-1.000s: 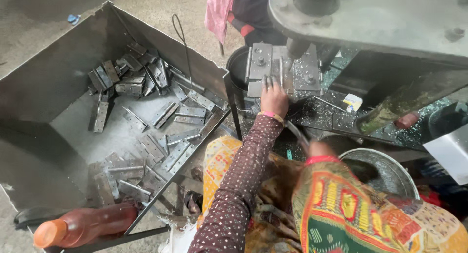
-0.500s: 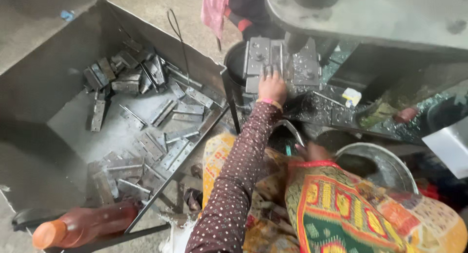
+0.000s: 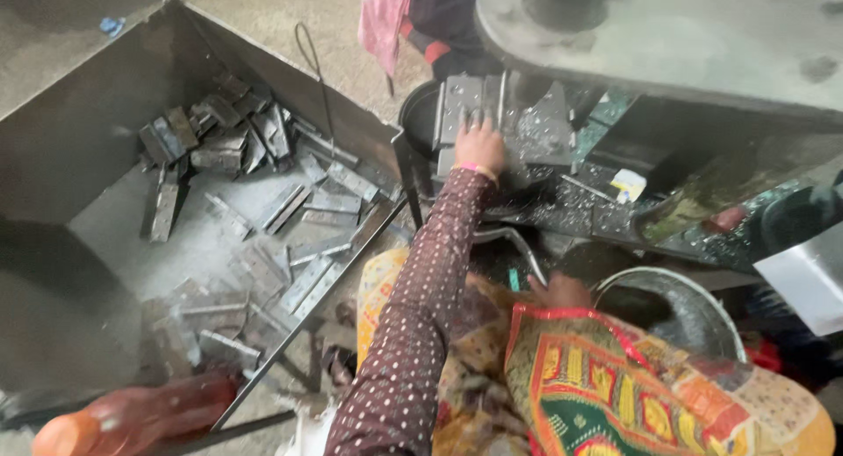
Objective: The person reaches into a metal bin to pick up metal brackets and places them one by one onto a press machine to punch holes, then returns each piece to the bin.
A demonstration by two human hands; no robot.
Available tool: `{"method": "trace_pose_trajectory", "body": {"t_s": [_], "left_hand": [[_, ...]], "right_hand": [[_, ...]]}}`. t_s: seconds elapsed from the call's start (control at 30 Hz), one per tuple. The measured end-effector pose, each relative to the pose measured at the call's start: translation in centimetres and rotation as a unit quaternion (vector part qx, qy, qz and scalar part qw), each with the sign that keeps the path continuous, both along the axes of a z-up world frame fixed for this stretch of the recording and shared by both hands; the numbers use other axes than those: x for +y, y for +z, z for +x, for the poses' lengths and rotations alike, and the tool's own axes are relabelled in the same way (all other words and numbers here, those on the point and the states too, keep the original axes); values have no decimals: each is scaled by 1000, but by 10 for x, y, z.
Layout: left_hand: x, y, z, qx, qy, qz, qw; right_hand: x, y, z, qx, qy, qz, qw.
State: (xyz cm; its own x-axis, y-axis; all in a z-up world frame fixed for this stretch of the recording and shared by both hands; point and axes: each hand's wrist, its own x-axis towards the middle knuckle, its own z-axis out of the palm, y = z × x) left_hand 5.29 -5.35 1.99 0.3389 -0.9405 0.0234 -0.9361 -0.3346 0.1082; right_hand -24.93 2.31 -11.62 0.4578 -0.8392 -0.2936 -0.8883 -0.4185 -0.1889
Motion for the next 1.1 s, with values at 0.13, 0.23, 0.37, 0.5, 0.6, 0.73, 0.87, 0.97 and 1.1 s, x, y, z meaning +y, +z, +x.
{"method": "trace_pose_trajectory", "body": {"t_s": [0.13, 0.23, 0.37, 0.5, 0.6, 0.73, 0.87, 0.97, 1.1], "left_hand": [[2, -10, -1, -51, -7, -26, 998], [13, -4, -1, -64, -26, -50, 996], [65, -4, -46, -88, -36, -5, 995], [123, -9, -90, -69, -11, -179, 981], [141, -13, -81, -72, -47, -268, 960], [133, 2, -63, -37, -111, -344, 931], [119, 38, -58, 97, -52, -370, 922], [114, 51, -57, -121, -49, -474, 871], [93, 25, -54, -131, -35, -329, 934]], "right_hand": [[-17, 20, 5, -58, -16, 90, 994], [-14, 71, 15, -69, -7, -61, 996], [-24, 108, 33, -280, -34, -230, 931], [-21, 110, 36, -324, -20, -289, 901], [-16, 110, 30, -343, -4, -303, 889], [-13, 113, 32, -325, -14, -329, 887], [-17, 105, 29, -342, -7, -299, 891], [-20, 99, 30, -340, -7, -300, 891], [-16, 99, 29, -303, -27, -296, 906]]}}
